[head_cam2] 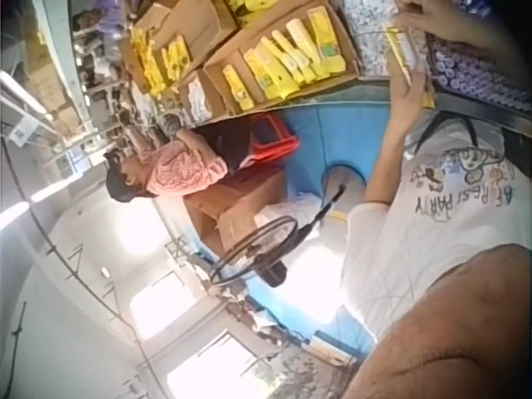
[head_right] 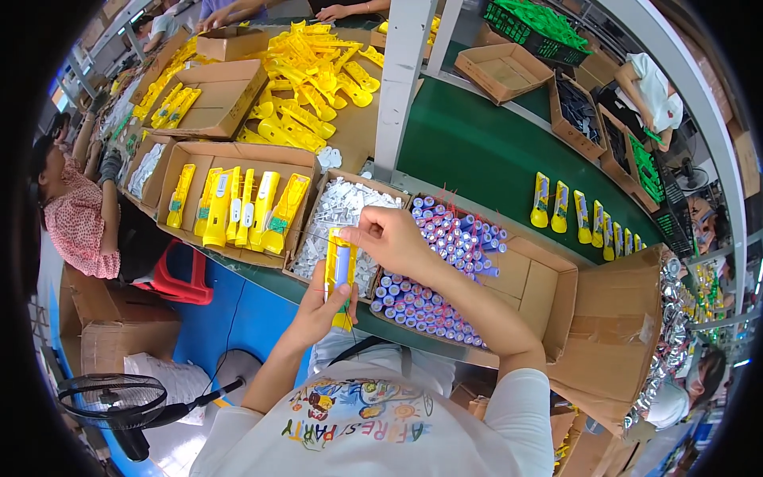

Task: Assembling yellow flashlights by inserting batteries and internal components.

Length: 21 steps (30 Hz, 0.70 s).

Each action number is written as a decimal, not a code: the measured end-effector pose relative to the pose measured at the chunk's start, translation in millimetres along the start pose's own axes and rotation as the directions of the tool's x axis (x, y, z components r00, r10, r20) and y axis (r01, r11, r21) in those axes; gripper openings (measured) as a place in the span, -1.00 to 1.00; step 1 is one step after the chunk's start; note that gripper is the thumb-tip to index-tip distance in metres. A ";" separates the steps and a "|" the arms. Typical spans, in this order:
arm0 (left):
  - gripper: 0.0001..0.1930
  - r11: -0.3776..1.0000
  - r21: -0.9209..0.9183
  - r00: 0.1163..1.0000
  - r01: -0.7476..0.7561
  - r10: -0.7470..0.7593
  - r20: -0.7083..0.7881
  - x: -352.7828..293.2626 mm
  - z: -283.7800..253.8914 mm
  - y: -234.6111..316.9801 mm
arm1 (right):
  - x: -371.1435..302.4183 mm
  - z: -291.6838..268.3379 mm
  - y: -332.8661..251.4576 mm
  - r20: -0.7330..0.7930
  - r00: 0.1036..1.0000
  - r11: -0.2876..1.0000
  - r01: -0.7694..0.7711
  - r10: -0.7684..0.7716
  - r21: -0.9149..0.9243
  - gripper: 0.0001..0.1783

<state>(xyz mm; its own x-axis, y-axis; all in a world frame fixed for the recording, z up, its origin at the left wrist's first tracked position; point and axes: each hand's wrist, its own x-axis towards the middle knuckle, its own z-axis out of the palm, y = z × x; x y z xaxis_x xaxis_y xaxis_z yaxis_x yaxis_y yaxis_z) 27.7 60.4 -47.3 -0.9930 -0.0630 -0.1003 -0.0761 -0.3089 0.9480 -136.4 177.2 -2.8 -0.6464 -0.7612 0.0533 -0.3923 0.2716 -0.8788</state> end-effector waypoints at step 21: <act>-0.57 0.423 0.882 0.645 0.210 0.618 -0.450 52.2 -80.5 61.5 | 27.8 -187.1 134.5 -0.342 0.916 0.527 -0.188 -0.210 -0.828 -0.46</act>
<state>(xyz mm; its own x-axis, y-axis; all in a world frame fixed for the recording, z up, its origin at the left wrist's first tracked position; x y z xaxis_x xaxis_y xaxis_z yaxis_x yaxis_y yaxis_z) -21.5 -38.4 -18.5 -0.6463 -0.6584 0.3858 -0.3203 0.6929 0.6460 -329.6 302.8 -30.8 -0.7335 -0.5527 0.3956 -0.6273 0.7746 -0.0808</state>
